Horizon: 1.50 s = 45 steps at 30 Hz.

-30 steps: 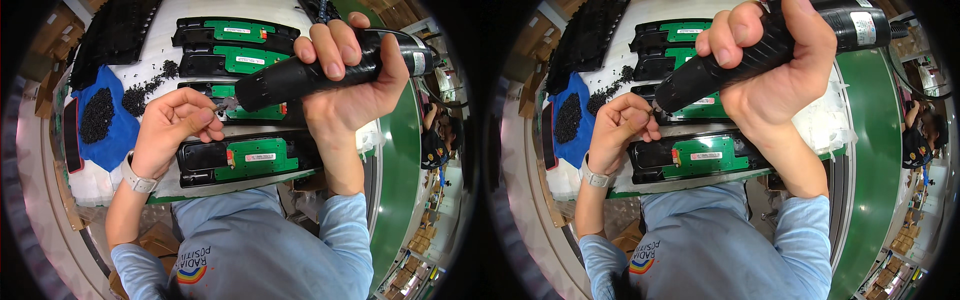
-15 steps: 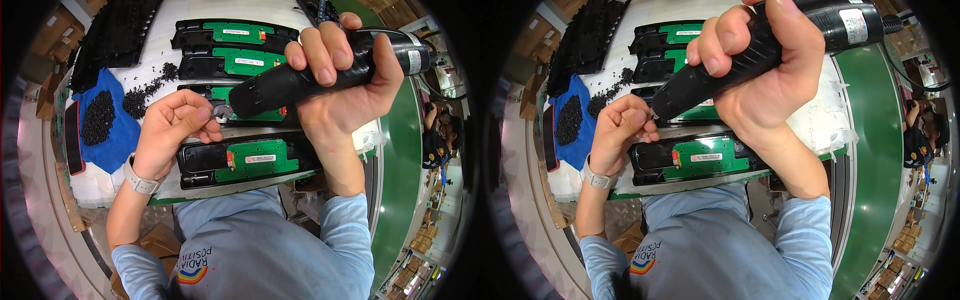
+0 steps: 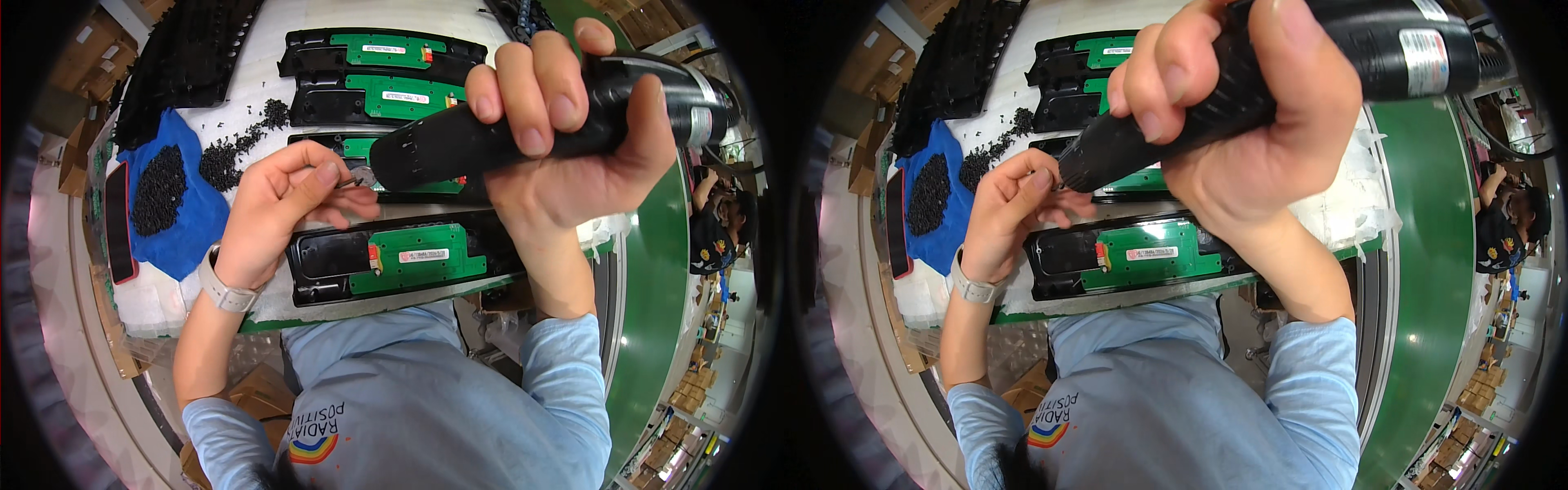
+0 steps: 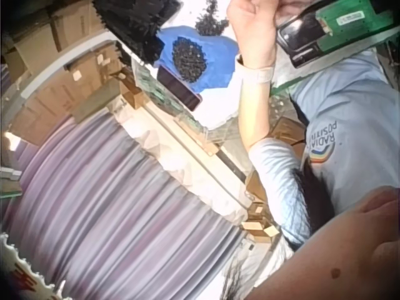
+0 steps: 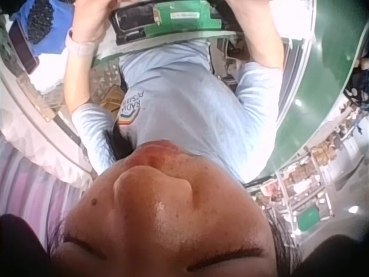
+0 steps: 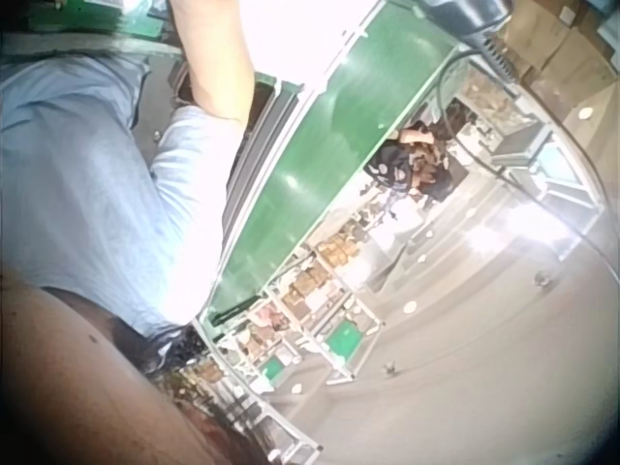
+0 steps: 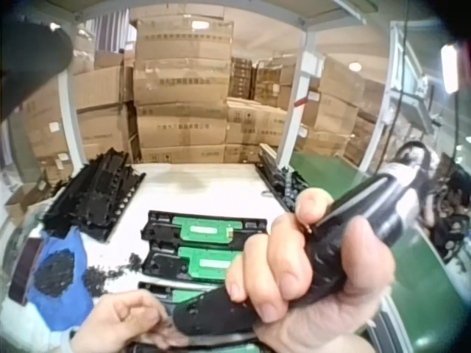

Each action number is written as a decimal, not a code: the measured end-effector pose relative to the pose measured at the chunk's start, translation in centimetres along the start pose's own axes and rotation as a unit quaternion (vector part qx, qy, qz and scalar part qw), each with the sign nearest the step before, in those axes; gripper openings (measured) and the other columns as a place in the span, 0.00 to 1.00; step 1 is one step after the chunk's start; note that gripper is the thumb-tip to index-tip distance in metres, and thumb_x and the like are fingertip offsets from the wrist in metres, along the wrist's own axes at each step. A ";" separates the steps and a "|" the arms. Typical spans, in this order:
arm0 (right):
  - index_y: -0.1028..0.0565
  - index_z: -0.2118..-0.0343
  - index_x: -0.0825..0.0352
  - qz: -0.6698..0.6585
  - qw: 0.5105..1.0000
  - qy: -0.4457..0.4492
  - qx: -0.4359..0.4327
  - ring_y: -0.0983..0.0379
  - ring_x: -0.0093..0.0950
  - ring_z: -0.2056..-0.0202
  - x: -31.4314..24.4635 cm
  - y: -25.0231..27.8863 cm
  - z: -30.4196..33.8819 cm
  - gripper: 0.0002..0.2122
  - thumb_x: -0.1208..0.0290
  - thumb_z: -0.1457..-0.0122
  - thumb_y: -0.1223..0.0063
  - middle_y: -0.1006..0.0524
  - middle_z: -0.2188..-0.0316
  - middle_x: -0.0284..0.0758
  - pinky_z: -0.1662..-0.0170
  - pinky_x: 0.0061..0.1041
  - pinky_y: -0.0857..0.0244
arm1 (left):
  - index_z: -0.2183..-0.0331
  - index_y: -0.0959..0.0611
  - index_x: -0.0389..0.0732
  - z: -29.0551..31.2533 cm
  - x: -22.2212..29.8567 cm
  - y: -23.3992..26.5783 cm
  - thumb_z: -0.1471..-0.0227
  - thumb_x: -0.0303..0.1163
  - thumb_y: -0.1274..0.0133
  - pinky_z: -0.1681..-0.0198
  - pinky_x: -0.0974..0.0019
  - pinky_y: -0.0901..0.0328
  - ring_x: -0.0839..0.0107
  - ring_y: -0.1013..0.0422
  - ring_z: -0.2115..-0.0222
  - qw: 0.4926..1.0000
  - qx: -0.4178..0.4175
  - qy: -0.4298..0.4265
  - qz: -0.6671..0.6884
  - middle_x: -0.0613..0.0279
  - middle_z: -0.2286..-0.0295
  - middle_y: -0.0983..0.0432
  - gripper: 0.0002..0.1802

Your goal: Assembling electronic components by attaching circuit boards to plastic housings using an electric screwdriver.

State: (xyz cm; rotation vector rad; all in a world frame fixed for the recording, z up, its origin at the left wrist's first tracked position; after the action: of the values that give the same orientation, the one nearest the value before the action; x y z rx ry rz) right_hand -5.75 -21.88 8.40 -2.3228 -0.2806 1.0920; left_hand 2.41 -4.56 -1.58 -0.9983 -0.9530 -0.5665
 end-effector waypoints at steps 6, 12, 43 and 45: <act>0.31 0.59 0.67 0.024 0.998 -0.047 -0.026 0.37 0.26 0.86 -1.1 -0.1 -0.7 0.17 0.56 0.41 0.55 0.33 0.85 0.32 0.75 0.31 0.36 | 0.69 0.22 0.35 0.9 2.3 0.8 0.43 0.30 0.49 0.68 0.76 0.36 0.77 0.29 0.72 0.920 0.172 -0.194 -0.294 0.63 0.72 0.23 0.08; 0.33 0.65 0.73 0.132 0.971 -0.084 0.183 0.41 0.25 0.88 -0.8 0.6 1.3 0.15 0.71 0.52 0.43 0.34 0.87 0.36 0.83 0.23 0.44 | 0.71 0.23 0.32 0.8 2.6 0.0 0.50 0.23 0.47 0.61 0.72 0.36 0.75 0.29 0.69 0.800 0.174 -0.244 -0.519 0.61 0.72 0.23 0.03; 0.32 0.58 0.64 -0.196 0.976 -0.013 -0.093 0.39 0.21 0.80 -1.0 0.6 0.3 0.17 0.55 0.42 0.56 0.33 0.79 0.26 0.66 0.28 0.43 | 0.73 0.22 0.33 0.0 2.4 -2.2 0.54 0.22 0.46 0.62 0.68 0.35 0.66 0.29 0.70 0.849 0.039 -0.281 -0.447 0.58 0.73 0.25 0.03; 0.32 0.57 0.64 -0.185 0.981 -0.014 -0.061 0.38 0.22 0.79 -1.2 1.2 0.8 0.17 0.55 0.42 0.56 0.33 0.79 0.26 0.66 0.29 0.43 | 0.74 0.22 0.34 0.2 2.3 -2.2 0.55 0.22 0.45 0.62 0.67 0.36 0.66 0.30 0.69 0.859 0.038 -0.273 -0.432 0.58 0.74 0.25 0.03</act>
State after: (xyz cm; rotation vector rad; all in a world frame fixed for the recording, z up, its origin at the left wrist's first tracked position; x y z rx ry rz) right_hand -7.19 -23.01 8.08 -2.2383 -0.7768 0.9423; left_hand 1.78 -5.36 1.43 -0.6143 -1.9542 -0.9991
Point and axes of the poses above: each hand's wrist, its own z-axis away from the middle knuckle, its own y-axis out of the back of the hand, x = y × z, the point moved 5 cm from there along -z, towards the middle knuckle
